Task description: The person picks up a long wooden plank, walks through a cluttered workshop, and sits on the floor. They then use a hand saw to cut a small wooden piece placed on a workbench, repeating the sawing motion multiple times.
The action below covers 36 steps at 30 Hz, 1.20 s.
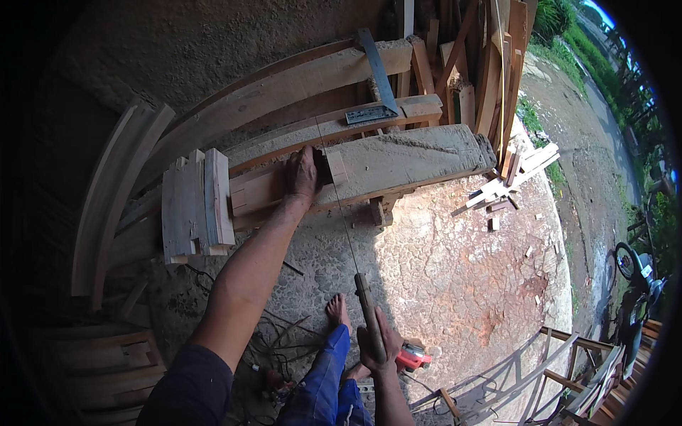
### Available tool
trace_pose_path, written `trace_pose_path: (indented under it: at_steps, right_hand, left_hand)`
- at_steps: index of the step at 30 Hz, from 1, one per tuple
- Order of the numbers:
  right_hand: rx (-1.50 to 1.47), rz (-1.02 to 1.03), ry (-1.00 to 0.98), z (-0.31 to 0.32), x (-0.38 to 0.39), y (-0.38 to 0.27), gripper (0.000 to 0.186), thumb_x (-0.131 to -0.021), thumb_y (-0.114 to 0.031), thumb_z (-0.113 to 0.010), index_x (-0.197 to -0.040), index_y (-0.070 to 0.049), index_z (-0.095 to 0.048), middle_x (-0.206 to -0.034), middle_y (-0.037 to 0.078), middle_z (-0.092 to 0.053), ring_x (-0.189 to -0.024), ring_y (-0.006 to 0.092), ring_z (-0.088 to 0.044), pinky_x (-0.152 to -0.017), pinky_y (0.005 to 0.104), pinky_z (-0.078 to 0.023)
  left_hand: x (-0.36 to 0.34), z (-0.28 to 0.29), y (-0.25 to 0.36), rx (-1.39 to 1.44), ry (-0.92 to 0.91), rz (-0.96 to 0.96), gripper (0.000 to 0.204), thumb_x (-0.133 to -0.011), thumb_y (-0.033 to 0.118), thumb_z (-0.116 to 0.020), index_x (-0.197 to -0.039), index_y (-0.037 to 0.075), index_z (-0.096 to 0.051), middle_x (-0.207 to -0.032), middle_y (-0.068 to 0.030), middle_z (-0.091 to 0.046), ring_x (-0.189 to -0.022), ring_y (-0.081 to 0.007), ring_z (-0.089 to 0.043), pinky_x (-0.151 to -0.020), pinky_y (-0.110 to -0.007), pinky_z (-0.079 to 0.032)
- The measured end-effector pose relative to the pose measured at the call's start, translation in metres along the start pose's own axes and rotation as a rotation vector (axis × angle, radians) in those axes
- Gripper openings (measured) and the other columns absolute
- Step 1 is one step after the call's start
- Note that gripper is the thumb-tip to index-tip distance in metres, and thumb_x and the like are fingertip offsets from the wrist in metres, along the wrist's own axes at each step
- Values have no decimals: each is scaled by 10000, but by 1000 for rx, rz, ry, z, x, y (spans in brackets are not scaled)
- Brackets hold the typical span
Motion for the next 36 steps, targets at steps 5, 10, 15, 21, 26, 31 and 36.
trace_pose_path:
  at_steps: [5, 10, 15, 21, 26, 31, 36]
  right_hand:
    - [-487, -151, -40, -25, -100, -31, 571, -828, -150, -731, -1366, -89, -551, -1005, 186, -713, -776, 307, -720, -676, 368, -557]
    - [-182, 5, -11, 24, 55, 21, 618, -773, -170, -769, -1323, 7, -552, -964, 199, -713, -712, 312, -710, -616, 389, -554]
    - [-94, -57, 7, 6, -7, 7, 615, -781, -155, -762, -1340, -14, -549, -972, 176, -715, -685, 307, -702, -609, 372, -549]
    - [-120, -5, -39, 10, -7, 5, 633, -780, -160, -770, -1359, -41, -542, -1008, 162, -713, -753, 299, -716, -615, 364, -550]
    - [-207, -104, -76, 11, 5, -7, 631, -776, -136, -775, -1344, 1, -539, -1027, 189, -716, -775, 279, -733, -640, 353, -574]
    - [-499, -90, 42, -12, -112, -52, 535, -879, -100, -690, -1383, -26, -525, -1140, 199, -690, -931, 210, -700, -787, 337, -544]
    - [-308, -111, -20, -10, -66, -37, 656, -825, -140, -728, -1432, -113, -481, -1128, 184, -692, -878, 325, -723, -731, 376, -568]
  left_hand:
    - [-8, -9, -24, 41, -32, -49, 249, -763, 146, -671, -977, 62, -578, -980, -191, -665, -1019, -357, -618, -824, -519, -472]
    - [-4, 7, 7, -43, -14, 44, 134, -896, 87, -473, -988, 83, -570, -994, -146, -676, -1030, -329, -621, -890, -503, -434]
    - [-10, -6, -8, -57, 2, 79, 117, -878, 80, -503, -976, 85, -566, -986, -154, -672, -1022, -344, -619, -890, -494, -443]
    - [-5, 2, 0, -9, -10, -50, 175, -804, 75, -620, -968, 71, -559, -1008, -174, -657, -1030, -372, -610, -888, -527, -456]
    - [13, 5, 4, -5, 48, -31, 139, -838, 127, -608, -953, 66, -560, -1000, -165, -663, -1019, -366, -616, -873, -525, -455]
    - [12, 10, 8, 103, 15, -70, 207, -819, 161, -647, -977, 54, -566, -868, -177, -675, -900, -395, -649, -823, -524, -463]
    - [12, 3, -2, 173, 9, 48, 153, -844, 190, -632, -918, 66, -581, -927, -157, -673, -953, -362, -640, -848, -537, -460]
Point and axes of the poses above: each hand's wrist, its own x-axis away from the middle knuckle, its own z-axis out of the back of the hand, y = z × x, the point moved 1 cm from there along -x, towards the middle knuckle
